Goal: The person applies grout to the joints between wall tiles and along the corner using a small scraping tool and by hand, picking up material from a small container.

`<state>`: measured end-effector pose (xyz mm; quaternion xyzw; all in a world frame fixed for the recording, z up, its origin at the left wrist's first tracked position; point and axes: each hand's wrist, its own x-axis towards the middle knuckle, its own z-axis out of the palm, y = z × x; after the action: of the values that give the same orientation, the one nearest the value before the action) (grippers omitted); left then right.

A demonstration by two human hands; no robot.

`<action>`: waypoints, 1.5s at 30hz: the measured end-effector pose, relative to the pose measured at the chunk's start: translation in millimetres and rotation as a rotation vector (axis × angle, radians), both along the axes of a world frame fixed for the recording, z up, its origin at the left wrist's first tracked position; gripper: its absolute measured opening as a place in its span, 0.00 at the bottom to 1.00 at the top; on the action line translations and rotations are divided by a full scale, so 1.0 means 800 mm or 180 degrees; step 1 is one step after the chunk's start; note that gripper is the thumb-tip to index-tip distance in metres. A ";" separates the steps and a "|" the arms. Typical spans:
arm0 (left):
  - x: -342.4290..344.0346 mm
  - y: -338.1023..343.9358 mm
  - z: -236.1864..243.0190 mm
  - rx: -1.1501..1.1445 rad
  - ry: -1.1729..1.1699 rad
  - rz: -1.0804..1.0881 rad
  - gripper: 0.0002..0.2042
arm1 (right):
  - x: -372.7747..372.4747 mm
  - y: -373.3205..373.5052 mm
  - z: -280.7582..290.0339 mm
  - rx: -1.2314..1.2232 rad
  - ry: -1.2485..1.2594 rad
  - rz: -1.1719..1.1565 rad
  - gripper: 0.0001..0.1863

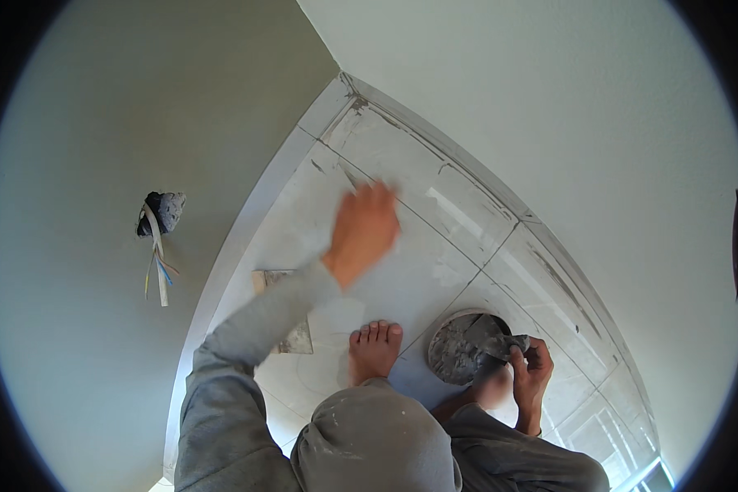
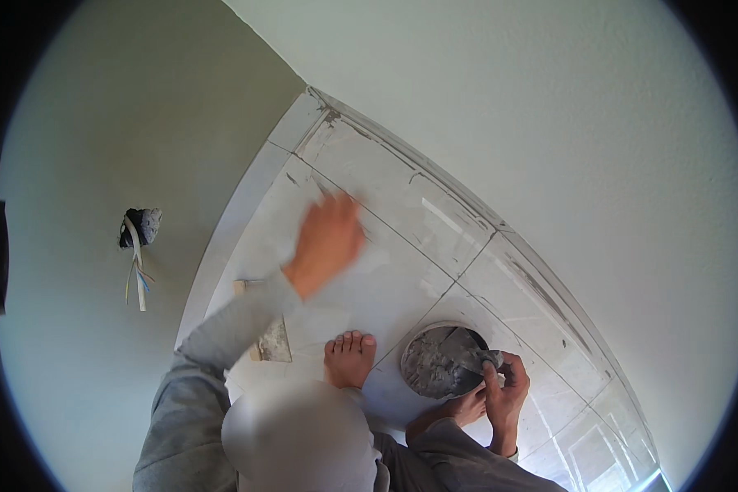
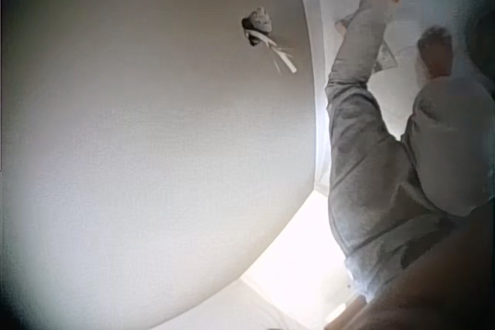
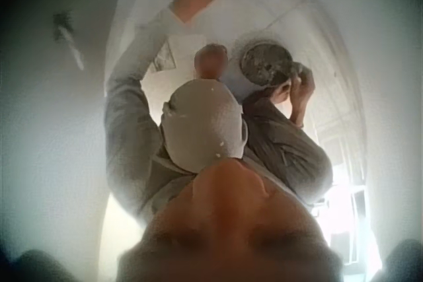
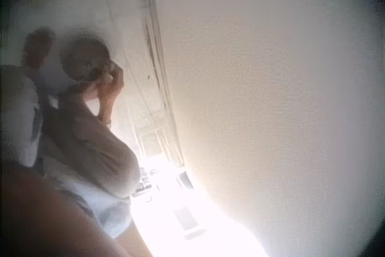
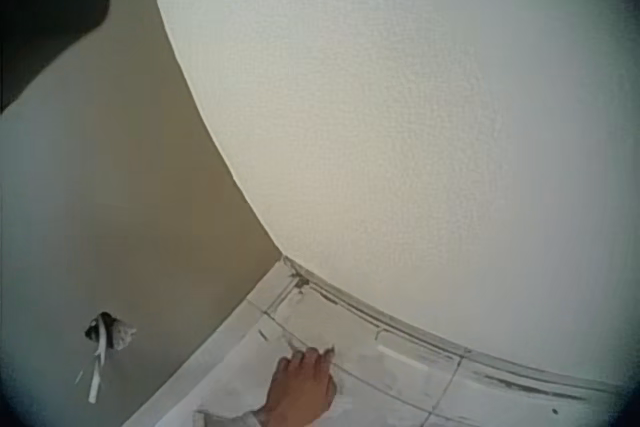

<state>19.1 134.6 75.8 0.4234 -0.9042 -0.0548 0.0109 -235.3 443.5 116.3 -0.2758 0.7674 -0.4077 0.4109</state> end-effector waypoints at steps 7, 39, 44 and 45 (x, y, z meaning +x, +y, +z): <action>-0.002 -0.174 -0.042 -0.0574 -0.1244 0.0938 0.29 | 0.003 -0.007 0.000 0.0006 0.0041 0.0141 0.09; 0.001 -0.187 -0.036 -0.0073 -0.1386 0.0888 0.33 | 0.006 -0.010 -0.005 0.0099 0.0011 0.0081 0.08; -0.009 -0.187 -0.034 0.0036 -0.1328 0.0869 0.32 | 0.005 -0.010 -0.006 0.0113 0.0043 0.0145 0.08; -0.007 -0.191 -0.036 -0.0003 -0.1234 0.0819 0.33 | 0.005 -0.011 -0.006 0.0104 0.0060 0.0175 0.08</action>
<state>13.5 -18.3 47.2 0.5377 -0.8281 0.0298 -0.1559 -231.5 434.6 111.4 -0.2939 0.7699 -0.3811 0.4191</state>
